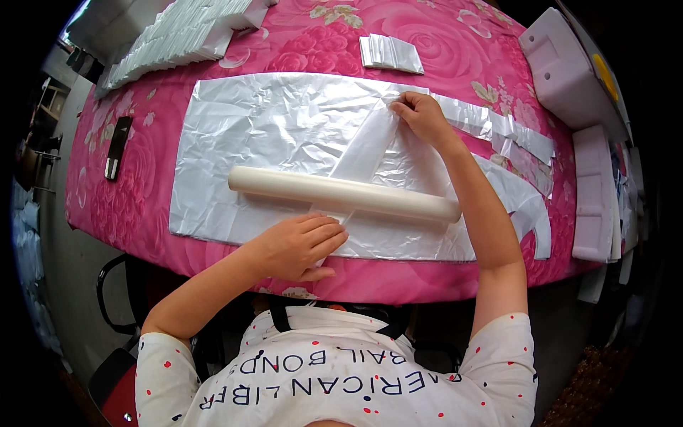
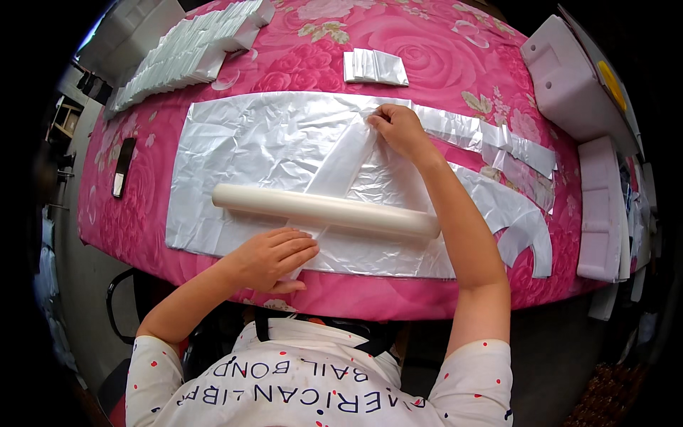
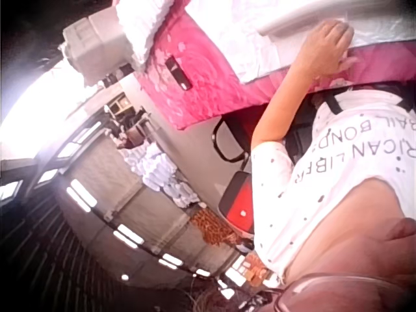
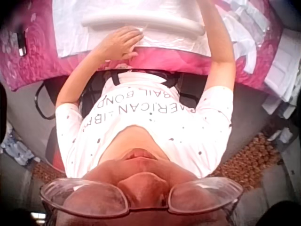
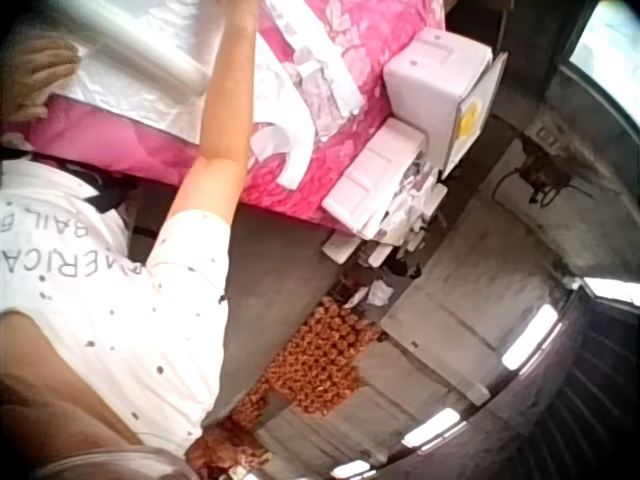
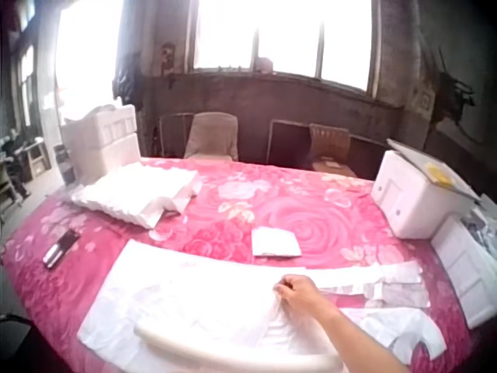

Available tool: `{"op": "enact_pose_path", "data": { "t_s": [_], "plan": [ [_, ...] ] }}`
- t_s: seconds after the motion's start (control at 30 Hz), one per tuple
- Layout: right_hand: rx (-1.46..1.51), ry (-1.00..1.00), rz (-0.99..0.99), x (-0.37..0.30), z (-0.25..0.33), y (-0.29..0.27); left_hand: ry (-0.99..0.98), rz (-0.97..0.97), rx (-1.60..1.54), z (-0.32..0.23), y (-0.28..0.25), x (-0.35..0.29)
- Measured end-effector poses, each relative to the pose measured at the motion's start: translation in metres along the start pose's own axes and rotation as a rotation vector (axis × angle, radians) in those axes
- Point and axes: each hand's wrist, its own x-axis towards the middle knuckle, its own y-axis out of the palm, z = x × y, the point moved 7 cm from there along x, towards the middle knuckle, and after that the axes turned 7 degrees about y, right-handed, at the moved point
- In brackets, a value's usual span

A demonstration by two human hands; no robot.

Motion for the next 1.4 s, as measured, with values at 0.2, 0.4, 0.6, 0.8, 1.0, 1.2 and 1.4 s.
{"op": "enact_pose_path", "data": {
  "t_s": [0.2, 0.4, 0.6, 0.8, 1.0, 1.2, 1.4],
  "plan": [
    [0.029, 0.121, 0.021, 0.01, -0.011, -0.003, -0.096, 0.113, 0.057, -0.008, 0.028, -0.004],
    [-0.147, -0.247, -0.043, -0.096, 0.062, 0.024, -0.221, 0.081, 0.112, -0.027, 0.044, -0.003],
    [-0.488, -0.5, -0.185, -0.173, 0.064, 0.064, -0.254, 0.034, 0.122, -0.044, 0.057, -0.003],
    [-0.587, -0.348, -0.462, -0.14, 0.012, -0.03, -0.197, 0.001, 0.036, -0.044, 0.054, -0.004],
    [-0.384, -0.289, -0.335, -0.162, 0.012, -0.041, -0.133, 0.051, 0.047, -0.031, 0.043, -0.006],
    [-0.407, -0.405, -0.056, -0.201, 0.052, 0.036, -0.206, 0.1, 0.129, -0.046, 0.06, -0.005],
    [-0.483, -0.515, -0.186, -0.155, 0.055, 0.04, -0.231, 0.079, 0.144, -0.051, 0.062, -0.005]
  ]
}}
